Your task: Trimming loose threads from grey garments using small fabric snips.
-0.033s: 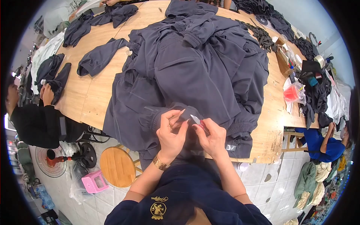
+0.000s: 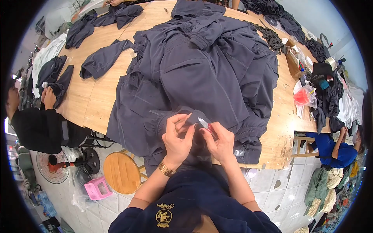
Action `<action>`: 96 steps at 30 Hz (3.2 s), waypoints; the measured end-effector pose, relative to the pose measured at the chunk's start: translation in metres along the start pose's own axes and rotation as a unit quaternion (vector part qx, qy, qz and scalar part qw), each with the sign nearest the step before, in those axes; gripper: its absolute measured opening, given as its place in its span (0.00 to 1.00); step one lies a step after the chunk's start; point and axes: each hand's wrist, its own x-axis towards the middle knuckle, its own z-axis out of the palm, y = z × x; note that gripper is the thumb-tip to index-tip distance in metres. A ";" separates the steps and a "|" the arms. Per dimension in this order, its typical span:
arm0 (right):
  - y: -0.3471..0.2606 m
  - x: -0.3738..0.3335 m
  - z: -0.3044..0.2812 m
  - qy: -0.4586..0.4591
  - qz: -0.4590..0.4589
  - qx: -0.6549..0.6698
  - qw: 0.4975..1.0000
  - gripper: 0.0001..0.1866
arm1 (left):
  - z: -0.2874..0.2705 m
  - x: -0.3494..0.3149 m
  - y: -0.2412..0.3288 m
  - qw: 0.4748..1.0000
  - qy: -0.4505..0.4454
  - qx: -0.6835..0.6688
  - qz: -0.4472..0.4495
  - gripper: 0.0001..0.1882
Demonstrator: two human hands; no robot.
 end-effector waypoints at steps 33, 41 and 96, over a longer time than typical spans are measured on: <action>0.000 0.000 0.001 -0.009 -0.028 -0.015 0.999 0.13 | 0.000 0.002 0.008 0.993 -0.026 0.085 0.081 0.27; -0.007 0.004 -0.005 -0.031 -0.022 -0.022 0.999 0.14 | -0.001 0.000 0.002 0.987 -0.016 0.121 0.101 0.27; -0.016 0.031 -0.010 0.001 -0.219 -0.101 0.971 0.15 | -0.028 0.006 0.028 0.919 -0.119 -0.280 -0.251 0.17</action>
